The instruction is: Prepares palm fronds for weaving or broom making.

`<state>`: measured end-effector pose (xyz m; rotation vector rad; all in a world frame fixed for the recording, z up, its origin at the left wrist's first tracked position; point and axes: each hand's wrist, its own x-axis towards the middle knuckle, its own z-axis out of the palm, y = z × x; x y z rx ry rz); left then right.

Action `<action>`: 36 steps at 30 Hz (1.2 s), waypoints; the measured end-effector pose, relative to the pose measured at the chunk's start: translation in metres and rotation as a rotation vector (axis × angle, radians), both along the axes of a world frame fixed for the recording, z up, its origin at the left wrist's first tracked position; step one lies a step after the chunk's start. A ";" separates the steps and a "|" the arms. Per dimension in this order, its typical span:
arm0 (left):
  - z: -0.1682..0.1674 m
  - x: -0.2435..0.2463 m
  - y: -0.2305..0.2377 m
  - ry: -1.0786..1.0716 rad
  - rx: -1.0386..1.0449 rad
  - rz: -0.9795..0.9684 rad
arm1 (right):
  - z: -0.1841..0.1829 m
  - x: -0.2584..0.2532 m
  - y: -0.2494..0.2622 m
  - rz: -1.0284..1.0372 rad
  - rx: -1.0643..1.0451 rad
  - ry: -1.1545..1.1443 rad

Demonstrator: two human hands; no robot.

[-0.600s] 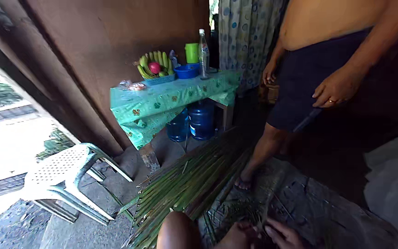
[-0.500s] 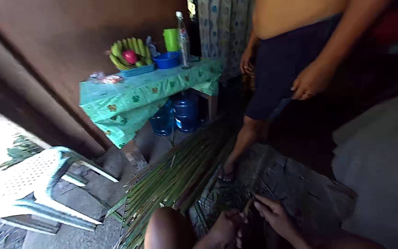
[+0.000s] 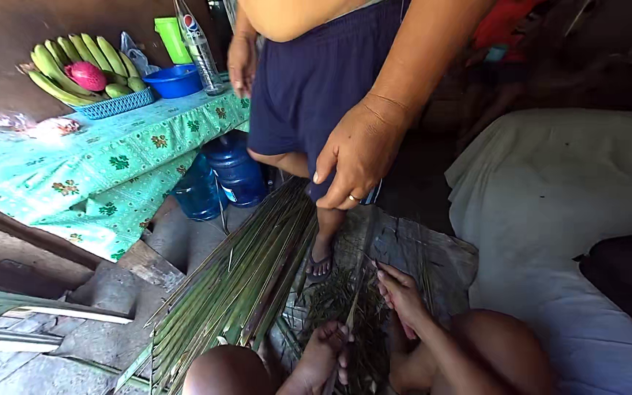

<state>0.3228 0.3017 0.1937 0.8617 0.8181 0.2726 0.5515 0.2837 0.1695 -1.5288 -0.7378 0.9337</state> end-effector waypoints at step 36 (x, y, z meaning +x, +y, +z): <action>0.003 -0.003 -0.009 0.092 0.122 -0.058 | -0.003 -0.024 -0.016 0.041 -0.021 0.076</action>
